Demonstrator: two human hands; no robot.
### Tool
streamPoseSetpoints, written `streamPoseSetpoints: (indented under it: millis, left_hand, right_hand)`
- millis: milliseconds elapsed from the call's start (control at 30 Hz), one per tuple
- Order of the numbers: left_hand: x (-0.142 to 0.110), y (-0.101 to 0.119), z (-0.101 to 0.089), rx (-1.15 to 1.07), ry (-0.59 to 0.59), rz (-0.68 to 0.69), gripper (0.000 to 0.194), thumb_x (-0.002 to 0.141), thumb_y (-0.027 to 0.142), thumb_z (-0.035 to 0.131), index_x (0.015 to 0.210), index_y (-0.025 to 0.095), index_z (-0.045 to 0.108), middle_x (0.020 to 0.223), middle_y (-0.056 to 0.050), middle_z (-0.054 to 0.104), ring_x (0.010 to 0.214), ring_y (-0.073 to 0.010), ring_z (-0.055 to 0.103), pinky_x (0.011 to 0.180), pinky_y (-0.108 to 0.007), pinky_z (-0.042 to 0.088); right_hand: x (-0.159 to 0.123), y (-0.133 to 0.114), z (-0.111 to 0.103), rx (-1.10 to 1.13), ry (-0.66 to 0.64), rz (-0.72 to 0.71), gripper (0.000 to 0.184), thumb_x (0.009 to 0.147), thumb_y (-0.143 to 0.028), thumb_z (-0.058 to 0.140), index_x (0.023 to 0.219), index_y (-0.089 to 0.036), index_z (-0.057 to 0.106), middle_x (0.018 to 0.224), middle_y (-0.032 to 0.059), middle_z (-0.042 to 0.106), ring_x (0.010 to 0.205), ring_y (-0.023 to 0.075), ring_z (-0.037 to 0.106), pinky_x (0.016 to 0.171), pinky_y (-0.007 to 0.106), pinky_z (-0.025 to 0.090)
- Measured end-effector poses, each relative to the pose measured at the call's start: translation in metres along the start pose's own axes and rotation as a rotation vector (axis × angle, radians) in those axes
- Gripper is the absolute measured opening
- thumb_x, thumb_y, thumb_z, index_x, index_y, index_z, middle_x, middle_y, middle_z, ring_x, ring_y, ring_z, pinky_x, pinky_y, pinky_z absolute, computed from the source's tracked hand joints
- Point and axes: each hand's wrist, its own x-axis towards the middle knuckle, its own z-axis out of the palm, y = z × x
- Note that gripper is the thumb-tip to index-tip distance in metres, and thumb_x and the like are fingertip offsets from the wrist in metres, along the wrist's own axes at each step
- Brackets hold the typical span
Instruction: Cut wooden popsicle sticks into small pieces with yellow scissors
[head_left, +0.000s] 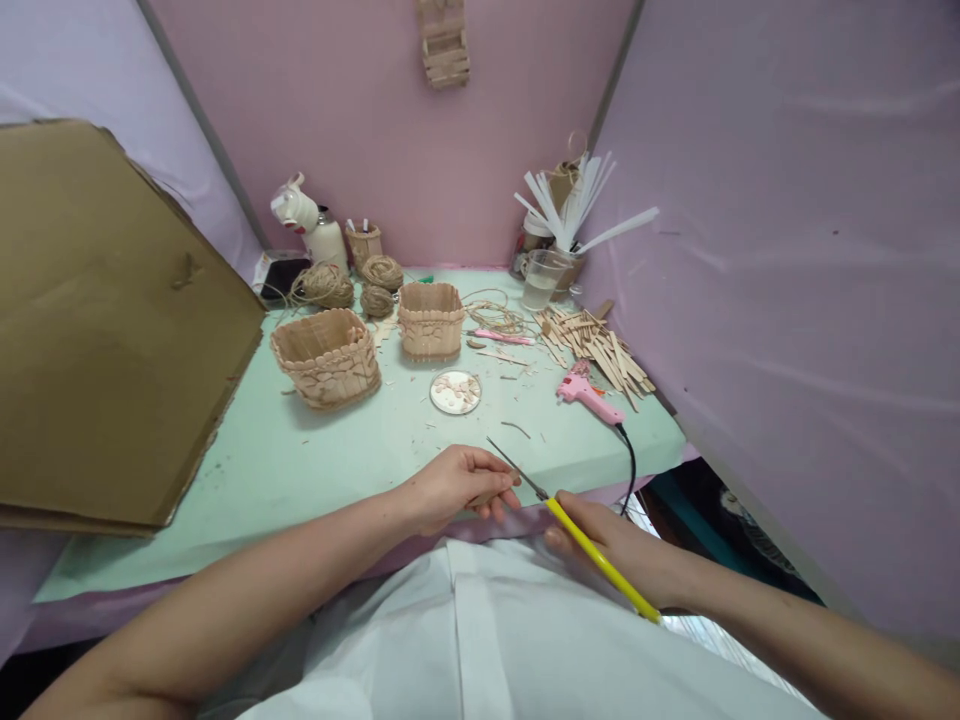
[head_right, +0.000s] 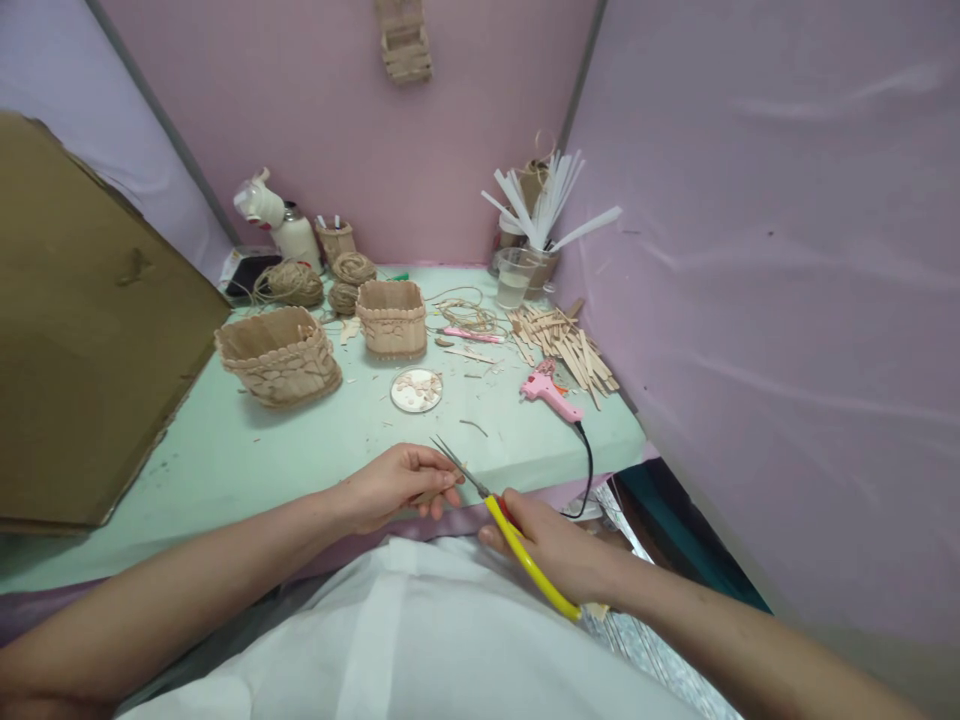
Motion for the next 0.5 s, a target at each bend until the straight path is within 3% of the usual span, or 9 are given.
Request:
streamPoseSetpoints:
  millis: [300,500]
  left_hand:
    - [-0.009,-0.007,-0.006,-0.020,-0.016,-0.093,0.024,0.065,0.034,0.069,0.076,0.012,0.066,0.066,-0.003,0.066,0.045,-0.0051,0.048,0.044,-0.018,0.032]
    - [-0.018,-0.006,-0.010,-0.026,0.027,-0.080,0.027,0.064,0.035,0.070,0.073,0.010,0.066,0.066,-0.006,0.064,0.046,-0.0044,0.045,0.044,-0.018,0.030]
  right_hand:
    - [0.001,0.016,0.008,-0.039,-0.043,-0.073,0.031,0.082,-0.051,0.043,0.081,-0.021,0.048,0.073,-0.0002,0.053,0.065,0.0151,0.046,0.061,0.027,0.039]
    - [0.000,0.018,0.010,-0.067,-0.045,-0.027,0.034,0.083,-0.053,0.039,0.078,-0.021,0.044,0.069,-0.0017,0.048,0.061,0.0129,0.041,0.056,0.025,0.035]
